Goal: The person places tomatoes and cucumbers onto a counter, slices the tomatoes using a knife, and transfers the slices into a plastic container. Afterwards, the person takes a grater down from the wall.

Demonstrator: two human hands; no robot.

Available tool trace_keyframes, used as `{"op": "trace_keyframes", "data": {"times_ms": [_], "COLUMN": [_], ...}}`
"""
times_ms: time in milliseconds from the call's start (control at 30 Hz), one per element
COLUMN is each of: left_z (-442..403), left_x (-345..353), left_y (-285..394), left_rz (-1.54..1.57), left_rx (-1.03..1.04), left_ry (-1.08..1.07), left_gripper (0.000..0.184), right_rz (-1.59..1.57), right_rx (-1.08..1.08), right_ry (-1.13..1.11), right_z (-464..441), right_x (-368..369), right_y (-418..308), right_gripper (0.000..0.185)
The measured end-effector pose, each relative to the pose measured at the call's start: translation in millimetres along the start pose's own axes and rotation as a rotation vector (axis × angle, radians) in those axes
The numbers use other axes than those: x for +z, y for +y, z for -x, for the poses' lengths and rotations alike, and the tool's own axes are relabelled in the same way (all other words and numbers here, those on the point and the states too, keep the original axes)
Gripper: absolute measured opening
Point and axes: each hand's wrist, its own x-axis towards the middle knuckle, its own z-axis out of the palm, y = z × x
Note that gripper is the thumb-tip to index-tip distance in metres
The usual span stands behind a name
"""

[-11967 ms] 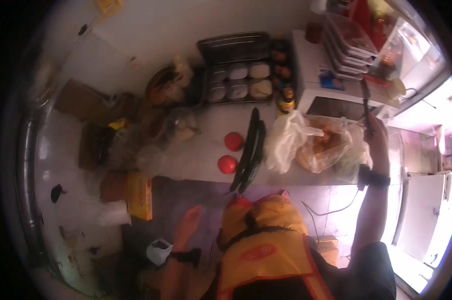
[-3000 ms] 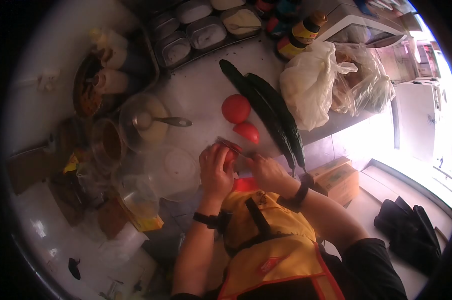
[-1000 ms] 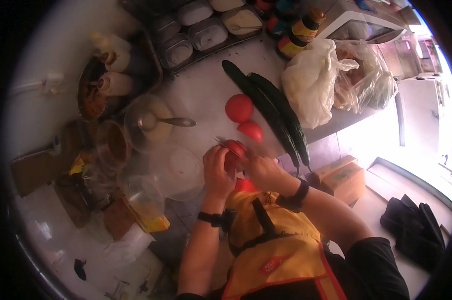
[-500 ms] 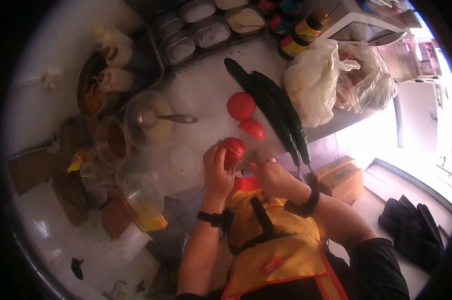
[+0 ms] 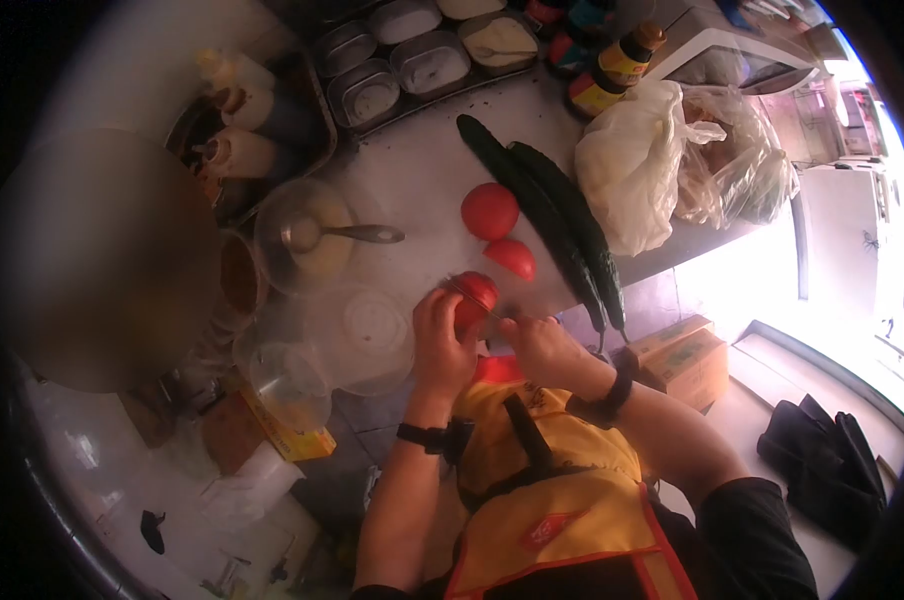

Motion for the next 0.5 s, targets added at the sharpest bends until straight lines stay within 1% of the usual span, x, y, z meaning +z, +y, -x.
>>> {"op": "trace_keyframes", "data": {"times_ms": [67,100,167,200,267,400,467,500], "left_z": [3,4,4,4,4,3,3,4], "left_x": [1,2,4,5,4,2,2,3], "left_y": [-3,-6,-8,-7,-7,-7,-7,-8], "left_rz": [0.023,0.020,0.051,0.055,0.054,0.039,0.049,0.049], "left_rx": [-0.008,-0.008,0.006,0.009,0.005,-0.006,-0.006,-0.007], "left_ry": [0.030,0.032,0.055,0.057,0.066,0.043,0.045,0.045], "left_gripper": [0.051,0.051,0.053,0.053,0.053,0.053,0.052,0.052], "right_rz": [-0.099,-0.101,-0.124,-0.120,-0.136,-0.071,-0.057,-0.057], "right_rx": [-0.074,-0.077,-0.194,-0.193,-0.184,-0.172,-0.077,-0.077], "right_ry": [0.037,0.037,0.217,0.219,0.165,0.085,-0.079,-0.080], "right_z": [5,11,24,24,22,5,-5,-11], "right_x": [-5,-9,-18,-23,-27,-21,-28,-27], "right_y": [-1,-4,-10,-12,-14,-13,-17,-17], "right_gripper": [0.019,0.019,0.020,0.020,0.026,0.032,0.035,0.035]}}
